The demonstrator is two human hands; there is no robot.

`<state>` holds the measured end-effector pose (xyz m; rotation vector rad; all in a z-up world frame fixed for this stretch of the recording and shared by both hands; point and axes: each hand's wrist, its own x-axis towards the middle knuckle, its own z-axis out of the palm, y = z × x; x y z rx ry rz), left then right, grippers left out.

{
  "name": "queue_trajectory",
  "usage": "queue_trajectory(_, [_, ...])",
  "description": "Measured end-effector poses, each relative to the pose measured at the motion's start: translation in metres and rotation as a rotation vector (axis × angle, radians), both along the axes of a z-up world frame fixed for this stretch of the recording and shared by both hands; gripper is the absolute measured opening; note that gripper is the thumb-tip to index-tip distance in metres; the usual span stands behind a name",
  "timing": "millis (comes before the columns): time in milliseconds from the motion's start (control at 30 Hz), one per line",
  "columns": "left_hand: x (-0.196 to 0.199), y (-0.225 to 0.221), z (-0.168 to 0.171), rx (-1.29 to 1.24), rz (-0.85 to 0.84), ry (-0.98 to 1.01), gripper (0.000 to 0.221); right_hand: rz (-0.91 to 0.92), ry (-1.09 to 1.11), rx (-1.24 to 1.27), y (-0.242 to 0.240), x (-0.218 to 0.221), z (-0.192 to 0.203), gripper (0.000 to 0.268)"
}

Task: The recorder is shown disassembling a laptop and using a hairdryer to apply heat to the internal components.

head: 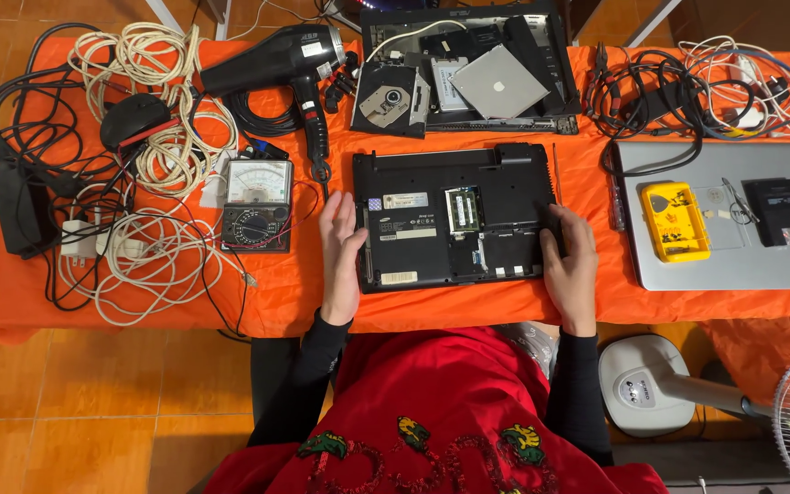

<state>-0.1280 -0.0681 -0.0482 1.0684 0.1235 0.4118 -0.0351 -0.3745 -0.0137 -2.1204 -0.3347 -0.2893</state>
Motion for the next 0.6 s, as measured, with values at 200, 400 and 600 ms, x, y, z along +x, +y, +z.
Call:
queue_trajectory(200, [-0.008,0.0,0.017,0.014,-0.085,-0.073,0.081,0.008,-0.043,-0.033,0.0,0.0,-0.002,0.032])
queue_trajectory(400, [-0.011,0.004,0.018,-0.093,-0.126,-0.292,0.082,-0.014,0.017,0.004,0.001,0.001,-0.001,0.034])
queue_trajectory(600, [-0.007,0.0,0.02,0.045,-0.089,-0.029,0.082,-0.038,0.043,-0.002,0.001,0.001,0.0,0.035])
